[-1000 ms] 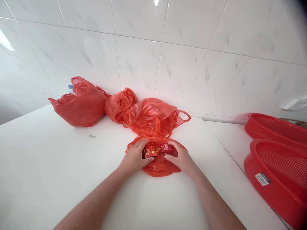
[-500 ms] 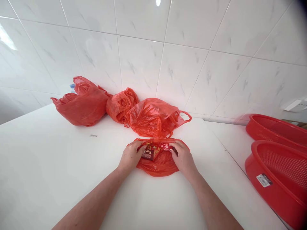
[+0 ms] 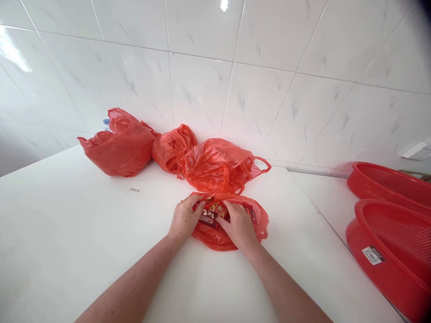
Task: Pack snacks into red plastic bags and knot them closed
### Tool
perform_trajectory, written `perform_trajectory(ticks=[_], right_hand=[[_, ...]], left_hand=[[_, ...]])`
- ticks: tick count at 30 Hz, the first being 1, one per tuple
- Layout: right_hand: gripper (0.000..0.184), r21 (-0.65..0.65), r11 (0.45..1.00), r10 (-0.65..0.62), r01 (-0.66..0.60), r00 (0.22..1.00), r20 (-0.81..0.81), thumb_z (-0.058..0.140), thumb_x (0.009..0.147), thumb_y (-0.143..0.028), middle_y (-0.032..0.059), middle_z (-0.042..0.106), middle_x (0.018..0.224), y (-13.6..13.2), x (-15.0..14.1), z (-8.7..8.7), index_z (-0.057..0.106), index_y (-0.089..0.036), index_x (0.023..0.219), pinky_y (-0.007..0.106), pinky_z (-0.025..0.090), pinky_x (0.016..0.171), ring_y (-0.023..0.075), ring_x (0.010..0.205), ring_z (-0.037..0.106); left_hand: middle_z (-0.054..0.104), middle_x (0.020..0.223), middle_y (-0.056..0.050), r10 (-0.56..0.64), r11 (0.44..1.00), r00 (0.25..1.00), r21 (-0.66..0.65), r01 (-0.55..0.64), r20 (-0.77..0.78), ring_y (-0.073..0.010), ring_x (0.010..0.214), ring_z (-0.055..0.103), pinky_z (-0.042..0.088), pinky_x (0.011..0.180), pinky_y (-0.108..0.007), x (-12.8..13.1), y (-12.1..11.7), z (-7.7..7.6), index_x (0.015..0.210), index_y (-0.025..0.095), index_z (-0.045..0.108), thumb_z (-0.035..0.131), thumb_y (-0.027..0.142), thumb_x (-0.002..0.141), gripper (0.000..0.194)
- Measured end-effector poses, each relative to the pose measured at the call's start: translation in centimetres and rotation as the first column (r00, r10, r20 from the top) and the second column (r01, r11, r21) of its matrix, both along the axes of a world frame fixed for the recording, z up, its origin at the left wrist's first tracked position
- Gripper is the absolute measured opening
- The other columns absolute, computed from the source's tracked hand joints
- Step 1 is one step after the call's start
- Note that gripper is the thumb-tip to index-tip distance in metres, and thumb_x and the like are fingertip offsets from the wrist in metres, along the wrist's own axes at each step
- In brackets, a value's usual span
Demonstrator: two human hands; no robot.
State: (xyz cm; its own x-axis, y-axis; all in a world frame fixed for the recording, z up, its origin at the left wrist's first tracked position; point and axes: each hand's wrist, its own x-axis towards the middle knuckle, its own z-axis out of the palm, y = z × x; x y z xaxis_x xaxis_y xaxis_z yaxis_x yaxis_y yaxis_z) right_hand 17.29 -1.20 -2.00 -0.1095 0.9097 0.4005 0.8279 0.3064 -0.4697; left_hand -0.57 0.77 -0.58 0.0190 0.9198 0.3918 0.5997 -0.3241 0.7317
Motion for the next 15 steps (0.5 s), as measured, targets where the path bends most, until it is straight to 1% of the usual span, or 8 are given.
perform_trajectory(ticks=[2,4,8,10,12,13,15], right_hand=[[0.050,-0.019,1.000,-0.017,0.016,0.999,-0.041,0.066,0.076,-0.030,0.0084,0.062,0.111,-0.1,0.0,0.0,0.053,-0.021,0.123,0.044,0.042,0.093,0.0281,0.106,0.053],[0.051,-0.026,0.999,-0.030,0.028,0.997,-0.071,0.066,0.074,-0.029,0.0079,0.061,0.112,-0.2,0.0,0.0,0.053,-0.021,0.123,0.044,0.042,0.094,0.0281,0.107,0.052],[0.044,-0.024,0.999,-0.025,0.022,0.989,-0.143,0.058,0.078,-0.023,0.0067,0.060,0.115,-0.2,0.2,0.0,0.054,-0.022,0.122,0.043,0.042,0.094,0.0260,0.108,0.052],[0.040,-0.031,0.999,-0.031,0.025,0.980,-0.199,0.053,0.081,-0.020,0.0057,0.061,0.110,-0.2,0.4,0.2,0.056,-0.024,0.120,0.042,0.045,0.090,0.0241,0.102,0.054],[0.036,-0.045,0.998,-0.046,0.035,0.965,-0.257,0.049,0.082,-0.020,0.0043,0.063,0.100,-0.2,0.7,0.5,0.057,-0.025,0.117,0.040,0.047,0.085,0.0219,0.092,0.057],[0.035,-0.048,0.998,-0.054,0.042,0.958,-0.282,0.047,0.083,-0.020,0.0036,0.063,0.096,-0.2,0.8,0.7,0.058,-0.026,0.115,0.038,0.048,0.083,0.0210,0.089,0.057],[0.033,-0.034,0.998,-0.067,0.059,0.944,-0.322,0.045,0.083,-0.020,0.0028,0.062,0.095,-0.3,1.2,1.1,0.058,-0.027,0.113,0.037,0.048,0.083,0.0199,0.088,0.057]], left_hand=[[0.068,0.078,0.003,-0.007,1.000,1.000,-0.021,0.007,0.010,-0.0147,0.070,0.061,0.047,0.067,-0.027,0.1,-0.1,0.0,0.087,0.024,0.063,0.047,0.026,0.083,0.016],[0.069,0.082,0.004,-0.015,1.000,0.999,-0.023,0.015,0.031,-0.0145,0.072,0.062,0.048,0.069,-0.027,0.1,-0.1,0.0,0.088,0.025,0.061,0.047,0.020,0.080,0.017],[0.068,0.107,0.003,-0.082,0.997,0.991,-0.006,0.083,0.110,-0.0140,0.086,0.064,0.050,0.074,-0.027,0.3,-0.4,0.2,0.083,0.023,0.054,0.045,0.011,0.075,0.017],[0.067,0.112,0.002,-0.101,0.995,0.986,-0.011,0.104,0.134,-0.0143,0.090,0.063,0.050,0.076,-0.028,0.3,-0.4,0.2,0.078,0.023,0.048,0.043,0.009,0.073,0.015],[0.067,0.112,0.002,-0.107,0.994,0.985,-0.017,0.110,0.137,-0.0143,0.093,0.063,0.050,0.078,-0.028,0.3,-0.4,0.0,0.075,0.023,0.044,0.042,0.006,0.071,0.017],[0.067,0.112,0.002,-0.106,0.994,0.986,-0.018,0.109,0.126,-0.0142,0.095,0.062,0.050,0.079,-0.028,0.2,-0.3,-0.1,0.074,0.023,0.043,0.041,0.005,0.070,0.019],[0.067,0.109,0.002,-0.100,0.995,0.992,-0.017,0.102,0.075,-0.0144,0.095,0.062,0.049,0.079,-0.028,0.2,-0.2,-0.4,0.073,0.023,0.042,0.039,0.002,0.066,0.023]])
